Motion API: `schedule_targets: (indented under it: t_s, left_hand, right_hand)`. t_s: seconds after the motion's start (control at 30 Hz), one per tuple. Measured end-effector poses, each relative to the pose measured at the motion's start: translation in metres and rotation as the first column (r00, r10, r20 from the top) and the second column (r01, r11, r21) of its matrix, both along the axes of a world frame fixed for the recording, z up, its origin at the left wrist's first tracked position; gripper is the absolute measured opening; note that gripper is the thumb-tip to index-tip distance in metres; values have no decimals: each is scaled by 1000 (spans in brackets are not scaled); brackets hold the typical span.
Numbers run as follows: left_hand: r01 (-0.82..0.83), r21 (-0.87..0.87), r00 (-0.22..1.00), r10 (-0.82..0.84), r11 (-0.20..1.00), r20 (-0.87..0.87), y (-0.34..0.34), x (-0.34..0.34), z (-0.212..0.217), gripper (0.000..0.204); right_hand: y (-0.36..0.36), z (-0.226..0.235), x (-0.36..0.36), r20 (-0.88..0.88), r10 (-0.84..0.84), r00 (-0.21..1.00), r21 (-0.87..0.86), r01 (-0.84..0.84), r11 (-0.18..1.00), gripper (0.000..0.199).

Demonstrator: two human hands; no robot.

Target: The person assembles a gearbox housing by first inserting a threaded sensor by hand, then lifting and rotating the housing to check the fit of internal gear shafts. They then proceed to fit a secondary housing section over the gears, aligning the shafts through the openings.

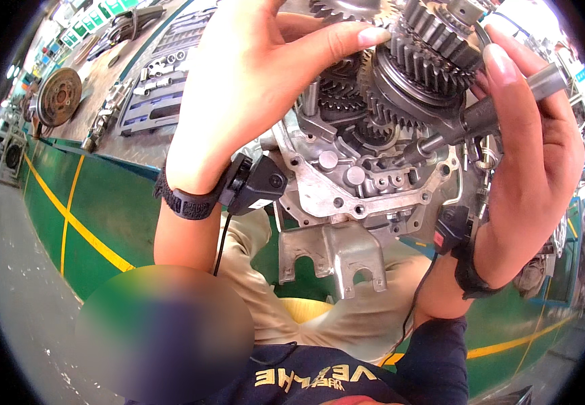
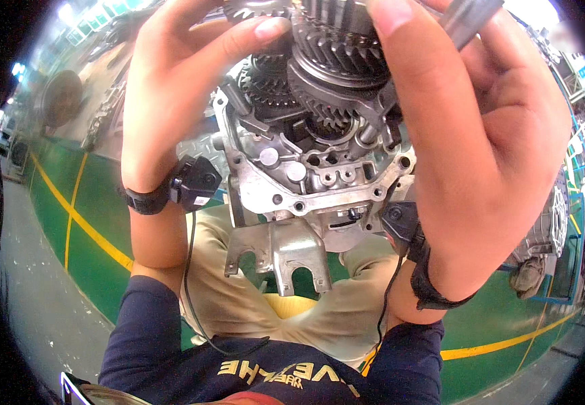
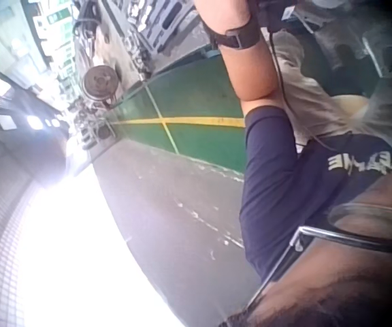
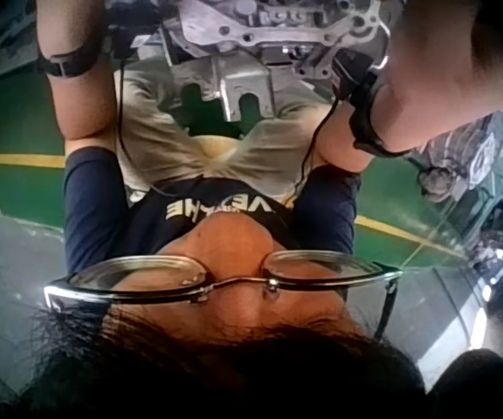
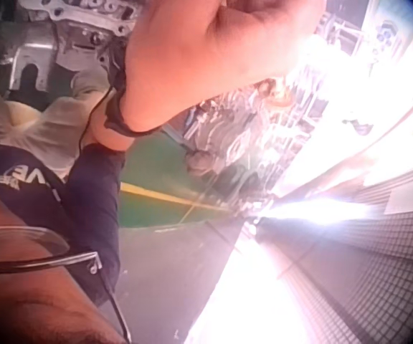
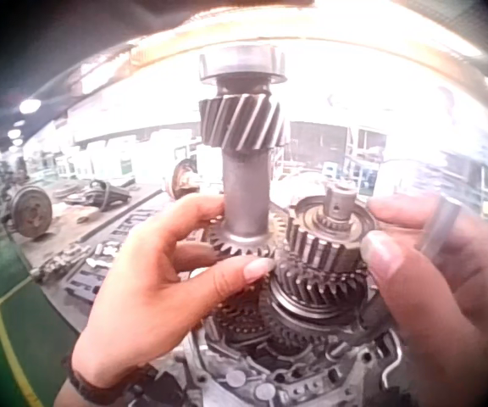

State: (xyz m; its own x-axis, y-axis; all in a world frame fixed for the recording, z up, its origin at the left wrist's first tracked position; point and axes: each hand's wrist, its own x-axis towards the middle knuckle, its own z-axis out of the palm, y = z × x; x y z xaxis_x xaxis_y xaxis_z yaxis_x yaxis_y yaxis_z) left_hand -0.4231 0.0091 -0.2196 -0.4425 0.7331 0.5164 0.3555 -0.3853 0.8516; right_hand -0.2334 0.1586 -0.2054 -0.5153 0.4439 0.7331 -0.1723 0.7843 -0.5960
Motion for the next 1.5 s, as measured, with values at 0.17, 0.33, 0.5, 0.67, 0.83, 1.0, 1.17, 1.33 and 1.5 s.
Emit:
schedule_targets:
  t_s: [0.17, 0.33, 0.5, 0.67, 0.83, 1.0, 1.17, 1.33, 1.5]
  left_hand:
    - [-26, 51, 1000, 27, 998, -13, 4, 0, -6, 49]
    - [-18, -25, 999, 19, 1000, 50, 1, 0, -2, 51]
    - [-87, 1, 992, 86, 996, -88, 2, 6, -5, 53]
    - [-531, 93, 728, 510, 842, -459, -6, 30, -3, 55]
    - [-198, -59, 945, 175, 978, -278, -31, 4, -21, 57]
    - [-261, -153, 950, 226, 953, -214, -42, 12, -46, 80]
    - [-283, -182, 910, 204, 942, -361, -37, 6, -54, 28]
    - [-178, -177, 936, 111, 968, -334, -34, -5, -63, 20]
    - [-245, -105, 878, 175, 964, -445, -37, -8, -78, 21]
  right_hand:
    - [-7, -7, -4, -21, 0, 1000, 26, 1, 1000, 33]
    - [-17, -9, -4, -34, -12, 999, 2, 12, 1000, 32]
    - [-25, -10, -3, -50, -18, 999, -10, 18, 1000, 32]
    - [-35, -10, -1, -103, -56, 993, -43, 51, 998, 32]
    - [-36, -10, 26, -32, -111, 993, -10, 111, 994, 35]
    - [-47, -14, 12, -74, -142, 987, 3, 142, 990, 34]
    - [-50, -14, 9, -62, -256, 965, 75, 260, 963, 32]
    - [-41, -6, 17, -24, -213, 977, 182, 214, 960, 31]
    - [-35, -15, 11, 9, -122, 992, 129, 120, 984, 36]
